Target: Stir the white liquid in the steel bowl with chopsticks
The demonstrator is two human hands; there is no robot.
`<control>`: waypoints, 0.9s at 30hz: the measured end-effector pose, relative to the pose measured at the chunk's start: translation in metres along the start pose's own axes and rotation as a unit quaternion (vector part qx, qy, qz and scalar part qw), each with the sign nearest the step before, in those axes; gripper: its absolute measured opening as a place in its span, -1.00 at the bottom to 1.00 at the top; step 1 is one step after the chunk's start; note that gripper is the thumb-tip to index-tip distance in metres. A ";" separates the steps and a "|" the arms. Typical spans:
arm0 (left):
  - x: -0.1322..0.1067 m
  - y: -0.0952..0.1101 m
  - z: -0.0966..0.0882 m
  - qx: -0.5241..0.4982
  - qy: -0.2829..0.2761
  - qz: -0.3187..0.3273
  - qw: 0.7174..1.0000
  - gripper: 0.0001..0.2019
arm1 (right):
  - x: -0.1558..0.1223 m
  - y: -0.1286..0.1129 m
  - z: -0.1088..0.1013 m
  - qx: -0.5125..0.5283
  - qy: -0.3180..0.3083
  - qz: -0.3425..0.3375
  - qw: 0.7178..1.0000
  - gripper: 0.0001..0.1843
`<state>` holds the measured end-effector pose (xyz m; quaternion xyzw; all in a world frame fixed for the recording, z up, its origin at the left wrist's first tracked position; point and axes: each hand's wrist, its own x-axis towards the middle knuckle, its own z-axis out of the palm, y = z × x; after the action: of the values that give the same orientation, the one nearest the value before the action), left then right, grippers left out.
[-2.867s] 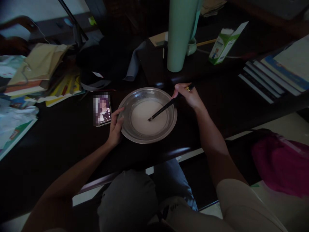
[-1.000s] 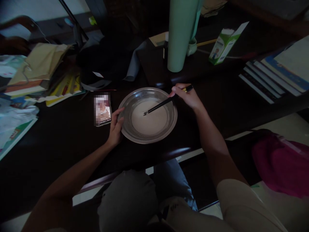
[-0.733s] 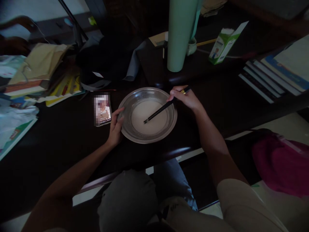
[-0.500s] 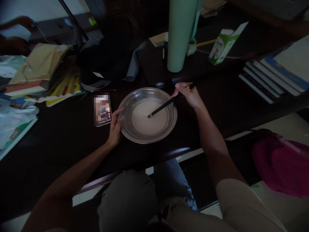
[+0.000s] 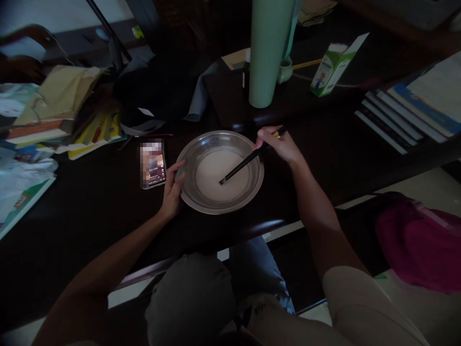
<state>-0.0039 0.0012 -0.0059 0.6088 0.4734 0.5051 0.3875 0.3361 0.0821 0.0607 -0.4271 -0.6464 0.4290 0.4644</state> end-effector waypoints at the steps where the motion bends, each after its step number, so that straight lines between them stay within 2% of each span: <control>1: 0.000 0.000 0.000 -0.001 -0.001 -0.003 1.000 -0.58 | 0.000 0.000 0.001 -0.002 -0.021 0.000 1.000 -0.50; 4: -0.001 0.000 0.000 -0.006 -0.003 -0.012 1.000 -0.57 | 0.000 -0.001 0.002 -0.007 -0.032 -0.004 0.999 -0.53; 9: -0.001 0.002 0.000 -0.016 -0.011 -0.021 1.000 -0.58 | 0.001 0.001 -0.002 0.010 0.031 -0.010 0.999 -0.49; 15: -0.001 0.001 0.000 -0.019 -0.008 -0.021 1.000 -0.58 | 0.000 -0.003 0.001 -0.001 -0.039 0.008 0.999 -0.50; 21: -0.001 0.000 0.000 -0.018 -0.007 -0.014 1.000 -0.58 | 0.000 -0.001 -0.002 0.001 0.024 -0.003 1.000 -0.49; 27: -0.001 0.001 0.000 -0.023 -0.003 -0.023 0.999 -0.57 | -0.001 -0.002 0.001 -0.003 -0.043 -0.001 0.999 -0.53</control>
<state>-0.0035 0.0000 -0.0057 0.5897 0.4744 0.5054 0.4145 0.3348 0.0808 0.0620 -0.4084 -0.6678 0.4447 0.4353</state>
